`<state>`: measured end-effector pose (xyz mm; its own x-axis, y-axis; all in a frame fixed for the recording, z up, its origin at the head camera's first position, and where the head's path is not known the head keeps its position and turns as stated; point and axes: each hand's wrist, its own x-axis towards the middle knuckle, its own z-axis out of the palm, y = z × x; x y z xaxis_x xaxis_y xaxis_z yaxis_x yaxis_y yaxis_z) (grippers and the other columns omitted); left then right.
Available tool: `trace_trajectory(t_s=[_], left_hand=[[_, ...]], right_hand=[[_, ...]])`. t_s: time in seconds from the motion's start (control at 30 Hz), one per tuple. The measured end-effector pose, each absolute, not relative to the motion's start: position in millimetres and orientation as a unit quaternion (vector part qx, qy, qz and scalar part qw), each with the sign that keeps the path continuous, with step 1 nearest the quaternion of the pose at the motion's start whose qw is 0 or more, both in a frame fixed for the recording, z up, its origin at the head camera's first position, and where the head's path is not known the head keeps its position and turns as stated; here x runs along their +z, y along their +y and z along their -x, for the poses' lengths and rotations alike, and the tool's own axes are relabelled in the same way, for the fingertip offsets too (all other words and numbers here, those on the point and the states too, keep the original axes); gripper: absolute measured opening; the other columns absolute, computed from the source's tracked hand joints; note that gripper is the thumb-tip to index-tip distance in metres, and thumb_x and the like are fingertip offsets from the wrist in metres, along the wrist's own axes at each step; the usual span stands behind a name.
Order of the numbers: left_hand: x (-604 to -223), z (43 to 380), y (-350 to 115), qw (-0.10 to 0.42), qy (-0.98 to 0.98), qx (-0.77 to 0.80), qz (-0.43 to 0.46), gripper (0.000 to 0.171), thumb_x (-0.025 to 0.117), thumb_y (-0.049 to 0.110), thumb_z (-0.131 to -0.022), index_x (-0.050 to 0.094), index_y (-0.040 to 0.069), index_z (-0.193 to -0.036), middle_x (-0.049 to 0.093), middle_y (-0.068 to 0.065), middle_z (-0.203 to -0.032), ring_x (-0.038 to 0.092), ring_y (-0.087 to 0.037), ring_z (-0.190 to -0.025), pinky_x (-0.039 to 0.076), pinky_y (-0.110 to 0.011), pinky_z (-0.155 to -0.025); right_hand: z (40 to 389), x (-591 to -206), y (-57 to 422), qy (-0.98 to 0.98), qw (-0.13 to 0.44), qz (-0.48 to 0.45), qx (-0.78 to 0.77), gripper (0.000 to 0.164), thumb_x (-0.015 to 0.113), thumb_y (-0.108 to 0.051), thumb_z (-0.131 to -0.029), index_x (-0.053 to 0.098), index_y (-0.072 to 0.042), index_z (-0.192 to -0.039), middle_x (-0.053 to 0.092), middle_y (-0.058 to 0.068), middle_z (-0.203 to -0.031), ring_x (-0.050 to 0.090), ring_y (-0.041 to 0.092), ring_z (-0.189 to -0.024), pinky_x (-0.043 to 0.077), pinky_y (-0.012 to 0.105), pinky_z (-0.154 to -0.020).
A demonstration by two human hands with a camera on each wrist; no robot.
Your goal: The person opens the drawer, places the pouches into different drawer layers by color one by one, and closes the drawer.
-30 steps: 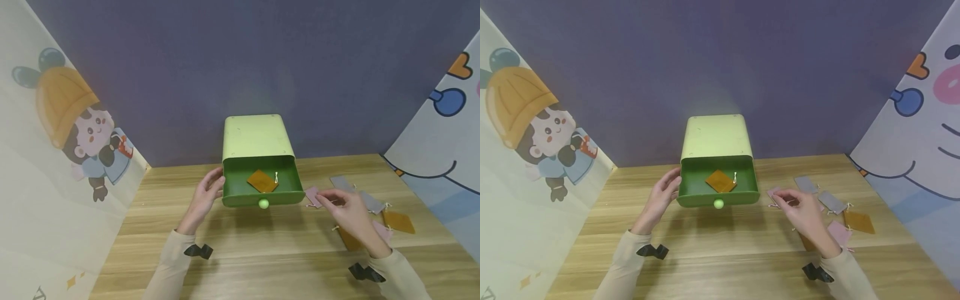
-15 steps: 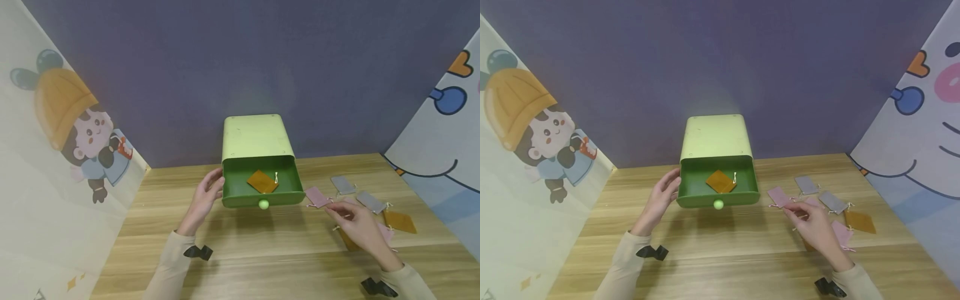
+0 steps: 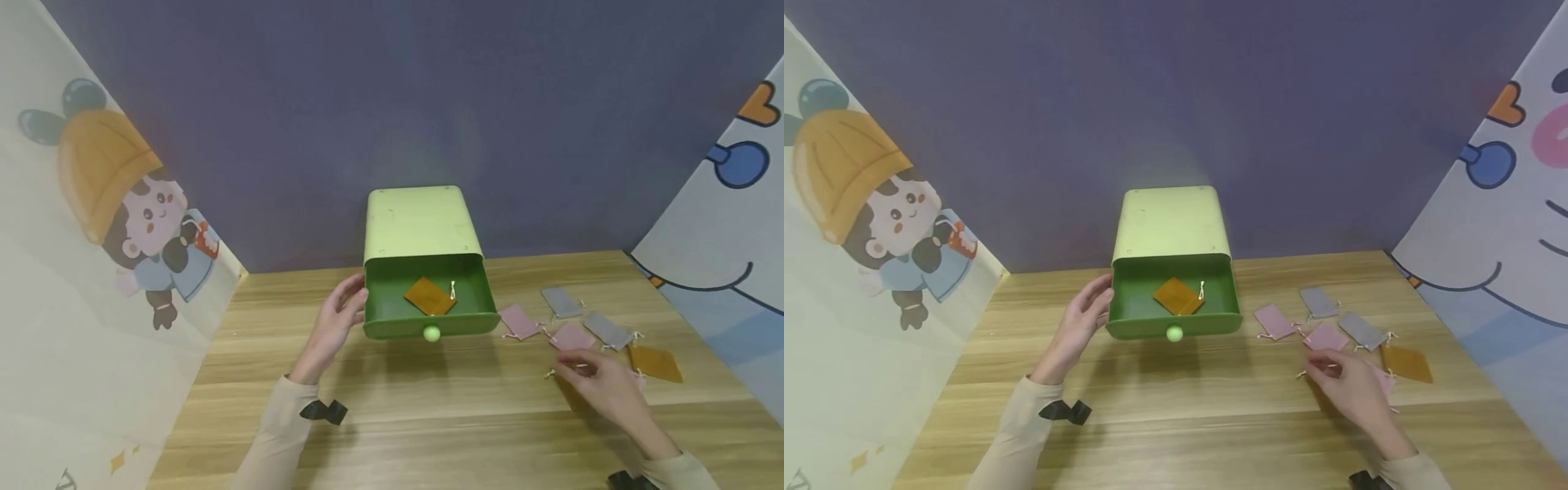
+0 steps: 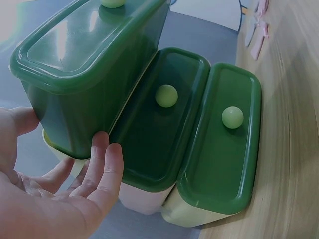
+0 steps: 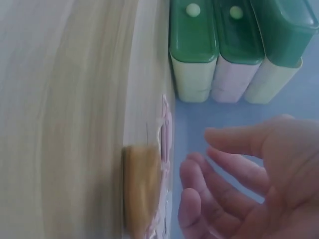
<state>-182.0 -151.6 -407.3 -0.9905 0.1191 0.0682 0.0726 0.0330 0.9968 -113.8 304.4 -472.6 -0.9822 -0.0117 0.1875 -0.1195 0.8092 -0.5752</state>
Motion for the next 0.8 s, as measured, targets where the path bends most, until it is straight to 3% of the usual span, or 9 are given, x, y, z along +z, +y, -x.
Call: trace_trajectory(t_s=[0.23,0.6,0.8], left_hand=[[-408.5,181.4,-151.8,0.014,0.718,0.693,-0.063,0.057,0.055,0.022,-0.112,0.038,0.004,-0.163,0.044,-0.019,-0.166,0.055,-0.038,-0.142,0.056,-0.048,-0.112],[-408.4,182.5,-150.7,0.014,0.718,0.692,-0.065,0.057,0.055,0.022,-0.112,0.038,0.003,-0.163,0.044,-0.019,-0.166,0.055,-0.038,-0.141,0.056,-0.047,-0.112],[-408.7,182.7,-150.6,0.014,0.719,0.692,-0.068,0.058,0.055,0.022,-0.112,0.037,0.003,-0.163,0.044,-0.019,-0.166,0.054,-0.038,-0.143,0.055,-0.051,-0.113]], right_hand=[[111.0,-477.8,314.9,-0.952,0.058,-0.038,0.297,0.025,0.087,-0.015,-0.088,0.081,0.000,-0.107,0.081,0.015,-0.099,0.070,0.005,-0.072,0.057,0.020,-0.063],[112.7,-486.1,323.4,-0.964,0.012,-0.051,0.260,0.033,0.089,-0.010,-0.083,0.080,-0.005,-0.115,0.079,0.001,-0.089,0.064,-0.001,-0.071,0.051,0.020,-0.062],[116.0,-483.8,323.1,-0.966,0.006,-0.076,0.248,0.029,0.089,-0.010,-0.083,0.082,-0.006,-0.111,0.079,0.002,-0.093,0.059,-0.003,-0.072,0.051,0.020,-0.060]])
